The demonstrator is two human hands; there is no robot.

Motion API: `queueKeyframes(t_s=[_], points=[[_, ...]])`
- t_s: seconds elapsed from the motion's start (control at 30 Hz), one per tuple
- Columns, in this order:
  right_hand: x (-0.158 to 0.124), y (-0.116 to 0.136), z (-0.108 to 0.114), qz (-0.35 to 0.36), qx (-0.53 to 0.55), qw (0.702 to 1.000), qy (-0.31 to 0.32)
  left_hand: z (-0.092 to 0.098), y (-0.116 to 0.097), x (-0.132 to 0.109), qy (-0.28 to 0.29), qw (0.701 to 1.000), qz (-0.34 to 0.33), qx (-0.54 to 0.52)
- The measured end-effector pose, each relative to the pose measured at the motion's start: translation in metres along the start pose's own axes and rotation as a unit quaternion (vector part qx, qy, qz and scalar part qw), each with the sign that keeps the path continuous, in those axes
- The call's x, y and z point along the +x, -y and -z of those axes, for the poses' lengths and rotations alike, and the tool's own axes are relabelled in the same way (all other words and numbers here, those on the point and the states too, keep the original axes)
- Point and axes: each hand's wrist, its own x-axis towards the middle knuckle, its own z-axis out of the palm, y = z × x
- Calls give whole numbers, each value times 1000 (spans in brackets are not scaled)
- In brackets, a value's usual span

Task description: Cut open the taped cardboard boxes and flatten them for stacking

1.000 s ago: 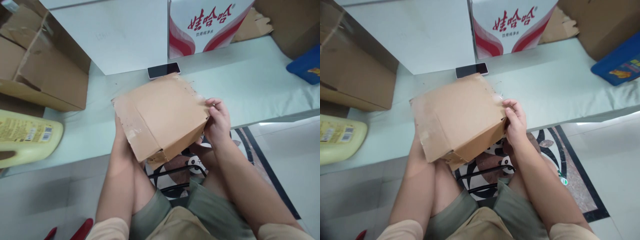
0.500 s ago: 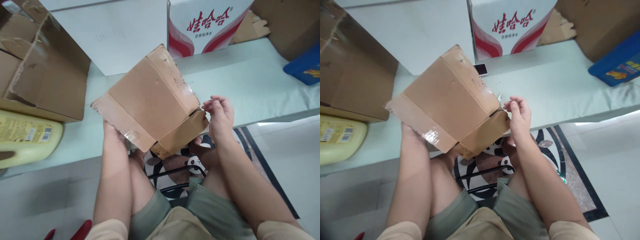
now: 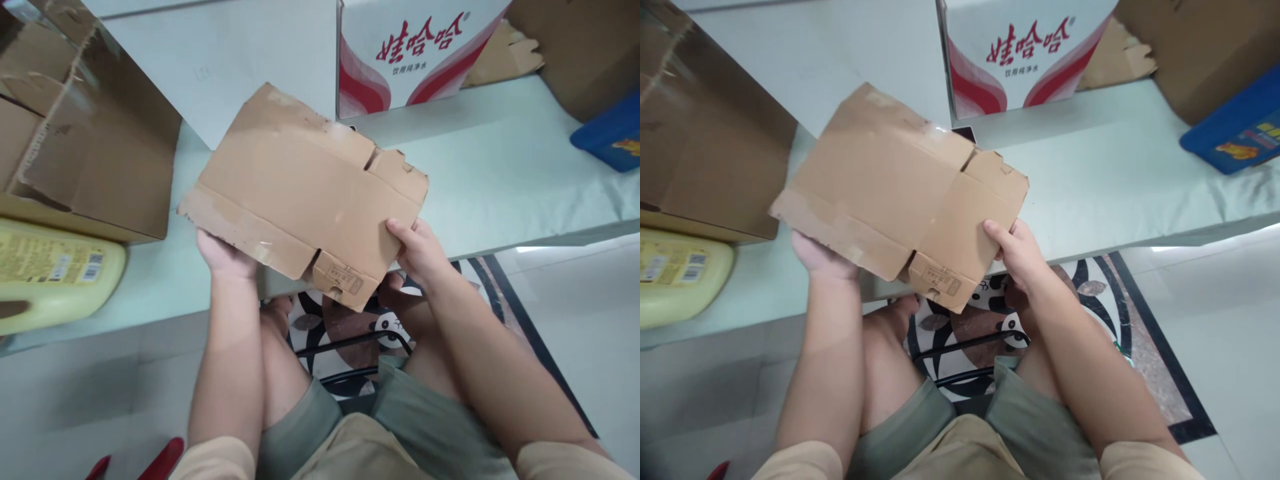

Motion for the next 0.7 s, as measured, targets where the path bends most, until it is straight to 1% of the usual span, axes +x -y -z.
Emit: queueKeyframes(t_s=[0.07, 0.1, 0.13, 0.17, 0.23, 0.3, 0.37, 0.43, 0.47, 0.5, 0.57, 0.7], points=[[1, 0, -2, -8, 8, 1000, -22, -7, -2, -6, 33, 999, -7, -20], [2, 0, -2, -3, 8, 1000, -30, -9, -2, -7, 43, 999, 3, -21], [2, 0, -2, 5, 4, 999, -35, -9, -1, -8, 42, 999, 14, -16], [2, 0, -2, 14, -1, 999, -36, -8, 1, -7, 18, 1000, 13, -8], [0, 1, -3, 16, -12, 999, -27, -1, 8, -1, -17, 999, 35, 14], [-4, 3, -4, -8, -18, 1000, 3, 9, 15, 6, -32, 998, 46, 5], [-9, 6, -7, -41, -26, 997, 60, 18, 19, 12, -38, 998, 48, -4], [-13, 7, -10, -59, -32, 991, 115, 22, 20, 15, -51, 997, 51, -3], [-14, 8, -11, -60, -28, 990, 128, 23, 19, 15, -60, 997, 54, -1], [-15, 8, -13, -57, -18, 990, 128, 22, 18, 15, -70, 996, 57, -1], [-16, 6, -14, -40, 12, 994, 99, 20, 14, 13, -77, 995, 64, -13], [-14, 2, -13, 13, 55, 998, 7, 14, 0, 9, -78, 993, 69, -59]])
